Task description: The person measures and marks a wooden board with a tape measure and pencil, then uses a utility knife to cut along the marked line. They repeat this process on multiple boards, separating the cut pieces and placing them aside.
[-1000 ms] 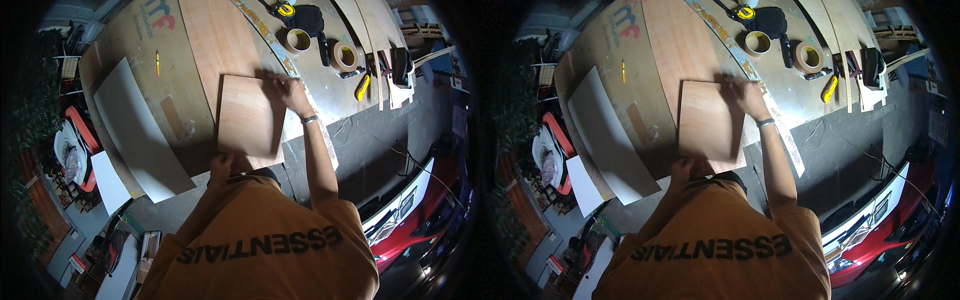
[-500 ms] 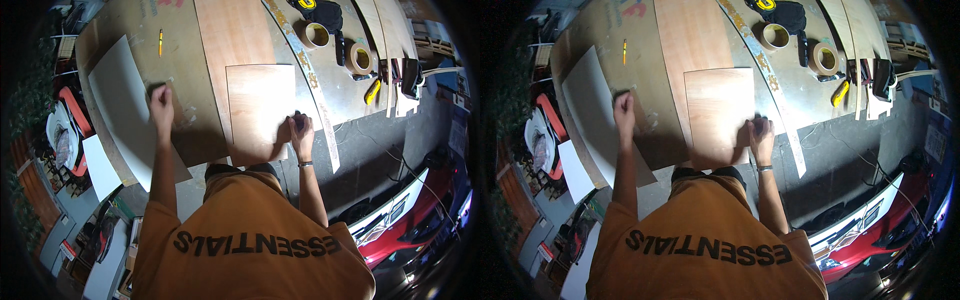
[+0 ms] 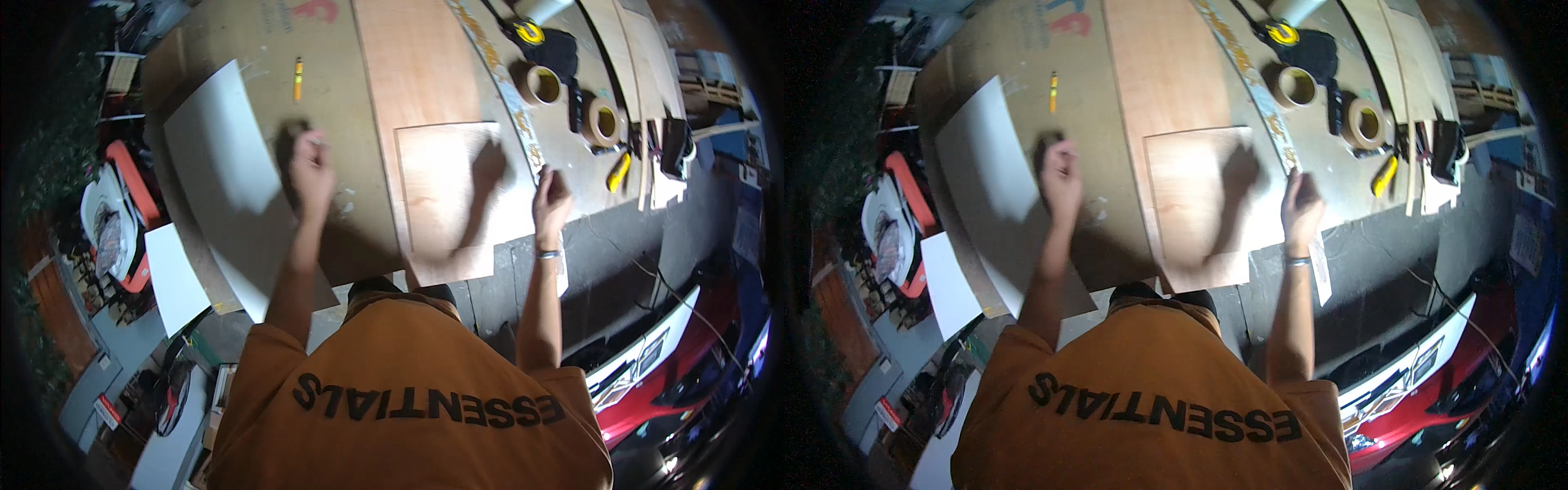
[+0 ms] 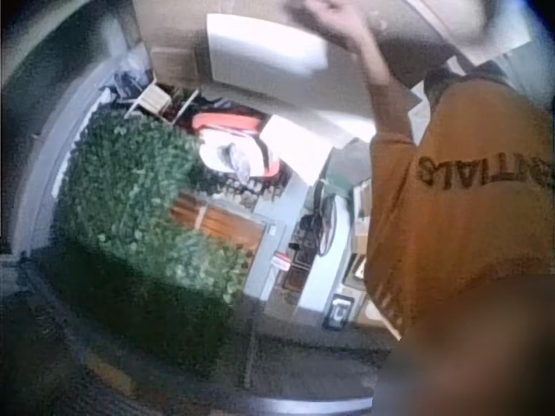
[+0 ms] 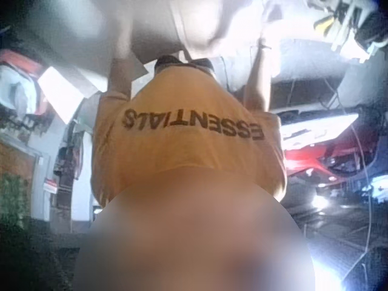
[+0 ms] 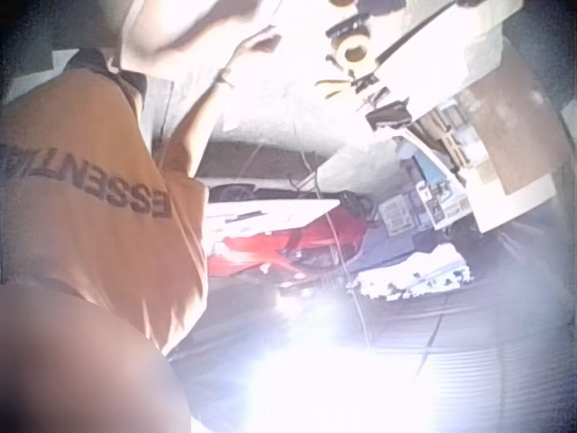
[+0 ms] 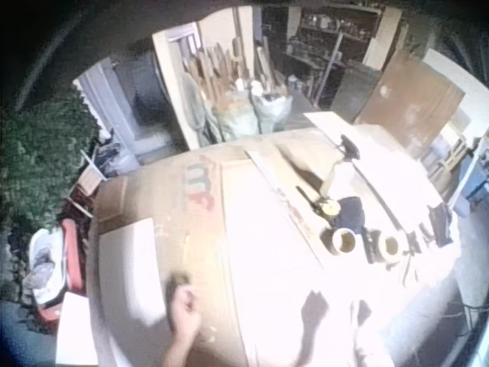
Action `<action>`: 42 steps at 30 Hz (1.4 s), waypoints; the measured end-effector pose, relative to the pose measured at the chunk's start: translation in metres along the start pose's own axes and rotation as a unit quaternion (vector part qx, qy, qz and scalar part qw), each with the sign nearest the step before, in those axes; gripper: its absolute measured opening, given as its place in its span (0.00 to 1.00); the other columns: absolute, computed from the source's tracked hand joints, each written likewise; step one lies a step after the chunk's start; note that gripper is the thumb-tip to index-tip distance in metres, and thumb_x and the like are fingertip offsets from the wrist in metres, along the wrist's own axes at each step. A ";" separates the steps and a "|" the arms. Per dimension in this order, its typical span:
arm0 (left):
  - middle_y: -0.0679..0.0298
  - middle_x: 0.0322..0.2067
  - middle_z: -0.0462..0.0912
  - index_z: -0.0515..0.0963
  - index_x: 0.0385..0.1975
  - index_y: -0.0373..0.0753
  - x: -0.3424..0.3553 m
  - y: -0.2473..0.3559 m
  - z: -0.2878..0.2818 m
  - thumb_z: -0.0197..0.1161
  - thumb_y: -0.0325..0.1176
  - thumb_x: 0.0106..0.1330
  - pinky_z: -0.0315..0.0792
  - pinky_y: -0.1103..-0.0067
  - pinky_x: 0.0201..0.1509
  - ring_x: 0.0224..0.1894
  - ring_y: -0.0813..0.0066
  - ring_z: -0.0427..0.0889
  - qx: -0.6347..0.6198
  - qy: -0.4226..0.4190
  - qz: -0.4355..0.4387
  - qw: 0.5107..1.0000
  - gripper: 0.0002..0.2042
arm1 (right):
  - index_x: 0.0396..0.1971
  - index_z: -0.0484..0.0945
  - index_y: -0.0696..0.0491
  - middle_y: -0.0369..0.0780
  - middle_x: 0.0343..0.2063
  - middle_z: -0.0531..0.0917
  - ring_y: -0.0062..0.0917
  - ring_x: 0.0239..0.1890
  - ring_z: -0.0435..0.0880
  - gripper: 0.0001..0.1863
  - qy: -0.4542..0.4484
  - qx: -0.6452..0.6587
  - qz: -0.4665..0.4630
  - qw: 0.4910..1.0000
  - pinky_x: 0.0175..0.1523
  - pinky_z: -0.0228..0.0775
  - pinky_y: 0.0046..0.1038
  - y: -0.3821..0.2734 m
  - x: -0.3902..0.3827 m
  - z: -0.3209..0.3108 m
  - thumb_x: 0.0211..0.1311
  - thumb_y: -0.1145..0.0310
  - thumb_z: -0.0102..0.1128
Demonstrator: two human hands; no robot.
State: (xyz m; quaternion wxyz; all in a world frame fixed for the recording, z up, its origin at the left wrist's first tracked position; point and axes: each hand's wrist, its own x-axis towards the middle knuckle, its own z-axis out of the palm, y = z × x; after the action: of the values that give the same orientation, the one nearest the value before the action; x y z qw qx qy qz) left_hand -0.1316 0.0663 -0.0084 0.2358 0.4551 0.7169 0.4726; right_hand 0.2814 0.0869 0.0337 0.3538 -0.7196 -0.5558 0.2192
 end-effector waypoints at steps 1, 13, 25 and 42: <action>0.65 0.23 0.76 0.79 0.46 0.39 -0.020 0.006 0.001 0.59 0.25 0.70 0.67 0.80 0.30 0.25 0.83 0.72 0.035 -0.026 -0.028 0.999 0.08 | 0.32 0.78 0.62 0.42 0.18 0.78 0.20 0.25 0.75 0.18 -0.022 -0.067 -0.016 0.997 0.32 0.70 0.30 -0.007 0.024 0.000 0.75 0.60 0.58; 0.63 0.28 0.82 0.79 0.51 0.42 -0.163 0.047 -0.027 0.63 0.42 0.72 0.74 0.73 0.33 0.27 0.73 0.79 -0.098 -0.278 -0.105 0.950 0.15 | 0.66 0.70 0.39 0.53 0.59 0.77 0.55 0.56 0.78 0.29 -0.165 -0.428 -0.326 0.827 0.60 0.72 0.50 0.047 0.347 0.143 0.66 0.51 0.60; 0.55 0.61 0.76 0.64 0.69 0.43 -0.090 0.028 -0.058 0.67 0.34 0.69 0.73 0.66 0.61 0.58 0.63 0.80 -0.291 -0.172 -0.179 0.924 0.30 | 0.67 0.68 0.54 0.46 0.66 0.72 0.36 0.67 0.71 0.31 -0.163 0.162 -0.059 0.972 0.71 0.59 0.41 -0.089 0.166 0.069 0.78 0.45 0.40; 0.58 0.55 0.75 0.62 0.70 0.37 -0.141 -0.049 -0.170 0.71 0.49 0.64 0.68 0.71 0.63 0.58 0.70 0.74 -0.455 -0.057 -0.290 0.840 0.39 | 0.33 0.80 0.61 0.53 0.25 0.84 0.46 0.32 0.87 0.30 -0.250 -0.205 -0.254 0.912 0.40 0.76 0.42 -0.253 0.029 0.390 0.66 0.42 0.63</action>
State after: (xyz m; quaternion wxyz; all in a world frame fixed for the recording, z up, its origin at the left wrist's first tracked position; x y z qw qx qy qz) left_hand -0.2166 -0.1424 0.0107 0.5828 0.0937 0.5063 0.6287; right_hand -0.1499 0.2511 -0.0282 0.0918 -0.5326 -0.8228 0.1757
